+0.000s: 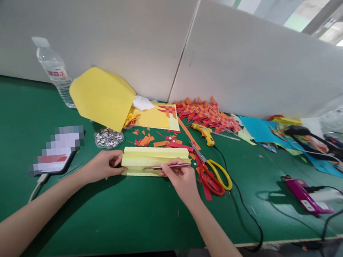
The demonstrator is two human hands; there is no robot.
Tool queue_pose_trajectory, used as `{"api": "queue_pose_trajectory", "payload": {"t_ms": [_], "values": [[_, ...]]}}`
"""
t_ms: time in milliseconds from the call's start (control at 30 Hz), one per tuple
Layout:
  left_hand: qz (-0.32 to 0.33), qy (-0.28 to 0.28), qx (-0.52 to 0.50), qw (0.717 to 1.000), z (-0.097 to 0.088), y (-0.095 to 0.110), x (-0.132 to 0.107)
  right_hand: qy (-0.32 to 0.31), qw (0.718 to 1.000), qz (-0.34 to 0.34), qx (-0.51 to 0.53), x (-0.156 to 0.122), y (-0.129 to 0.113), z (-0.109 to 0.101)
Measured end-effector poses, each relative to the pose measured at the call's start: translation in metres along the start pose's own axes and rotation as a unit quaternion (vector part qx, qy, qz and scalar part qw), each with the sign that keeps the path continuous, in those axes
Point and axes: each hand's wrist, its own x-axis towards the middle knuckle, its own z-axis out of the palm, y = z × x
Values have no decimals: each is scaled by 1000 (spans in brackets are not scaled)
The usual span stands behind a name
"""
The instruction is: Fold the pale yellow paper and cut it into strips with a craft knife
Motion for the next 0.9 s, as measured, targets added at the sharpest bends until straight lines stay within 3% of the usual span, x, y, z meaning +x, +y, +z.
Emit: {"api": "queue_pose_trajectory", "payload": {"t_ms": [300, 633, 800, 900], "values": [[-1, 2, 9, 1000, 1, -3, 1, 47, 999, -15, -20, -1, 12, -49], [-8, 2, 1, 1000, 1, -3, 0, 105, 994, -8, -8, -1, 23, -88], [-5, 4, 8, 1000, 1, -2, 1, 145, 988, -46, -6, -4, 18, -81], [-8, 3, 6, 1000, 1, -1, 0, 98, 993, -68, -17, -5, 8, -56]]}}
